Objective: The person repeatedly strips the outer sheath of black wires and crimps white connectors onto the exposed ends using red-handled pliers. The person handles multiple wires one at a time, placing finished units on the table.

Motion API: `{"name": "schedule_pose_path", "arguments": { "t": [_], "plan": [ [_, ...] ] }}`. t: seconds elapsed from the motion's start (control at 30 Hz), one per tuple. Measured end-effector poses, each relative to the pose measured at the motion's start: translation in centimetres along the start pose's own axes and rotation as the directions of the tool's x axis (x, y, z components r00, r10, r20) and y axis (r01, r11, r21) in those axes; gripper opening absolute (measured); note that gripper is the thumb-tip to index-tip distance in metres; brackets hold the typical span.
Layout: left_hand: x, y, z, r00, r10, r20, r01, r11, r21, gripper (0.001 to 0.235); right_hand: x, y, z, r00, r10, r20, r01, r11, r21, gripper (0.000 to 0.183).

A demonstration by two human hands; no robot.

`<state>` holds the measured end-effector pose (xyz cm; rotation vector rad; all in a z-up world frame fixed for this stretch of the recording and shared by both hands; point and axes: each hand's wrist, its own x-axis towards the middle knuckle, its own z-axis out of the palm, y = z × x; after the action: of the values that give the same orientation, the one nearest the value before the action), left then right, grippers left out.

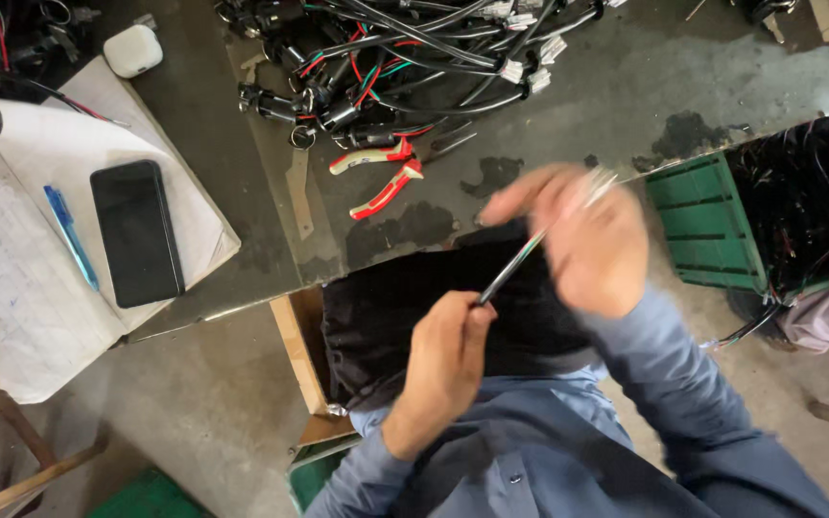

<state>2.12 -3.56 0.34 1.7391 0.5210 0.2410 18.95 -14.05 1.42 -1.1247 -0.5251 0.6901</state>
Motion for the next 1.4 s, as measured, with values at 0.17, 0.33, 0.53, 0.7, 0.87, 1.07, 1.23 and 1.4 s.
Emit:
{"name": "schedule_pose_path", "arguments": {
  "t": [0.17,0.33,0.53,0.7,0.87,1.07,1.23,1.4],
  "plan": [
    [1.0,-1.9,-1.9,0.999,0.002,-0.05,-0.034,0.768,-0.64,0.04,-0.9,2.2,1.6,0.871,0.052,0.488,0.231,0.833,-0.502,0.043],
    [1.6,-1.5,-1.3,0.944,0.096,-0.316,-0.324,0.456,-0.829,0.034,-3.6,6.1,0.4,0.857,0.411,0.311,-0.191,0.813,-0.55,0.031],
    [1.8,-0.9,-1.9,0.967,0.126,-0.223,-0.235,0.084,-0.968,0.036,-4.4,7.4,-0.6,0.847,0.393,0.357,-0.198,0.858,-0.474,0.035],
    [1.3,-0.3,-2.9,0.977,0.004,-0.215,-0.095,0.906,-0.413,0.04,-4.1,6.1,-0.4,0.881,0.416,0.223,-0.255,0.817,-0.517,0.043],
    [0.8,0.4,-2.5,0.942,0.199,-0.271,-0.22,0.974,-0.049,0.035,-3.2,6.0,0.0,0.925,-0.006,0.38,0.215,0.833,-0.51,0.04],
    [-0.4,0.4,-2.2,0.886,0.323,-0.333,-0.275,0.944,0.183,0.024,-3.5,5.4,0.6,0.931,-0.063,0.36,0.333,0.554,-0.763,0.045],
    [-0.4,0.4,-1.9,0.889,0.318,-0.329,-0.265,0.944,0.195,0.024,-4.1,4.6,1.6,0.919,-0.161,0.359,0.394,0.388,-0.834,0.046],
    [-0.4,-0.2,-3.1,0.93,0.242,-0.276,-0.208,0.967,0.145,0.021,-4.0,3.8,2.5,0.958,-0.018,0.287,0.245,0.571,-0.783,0.041]
  ]
}}
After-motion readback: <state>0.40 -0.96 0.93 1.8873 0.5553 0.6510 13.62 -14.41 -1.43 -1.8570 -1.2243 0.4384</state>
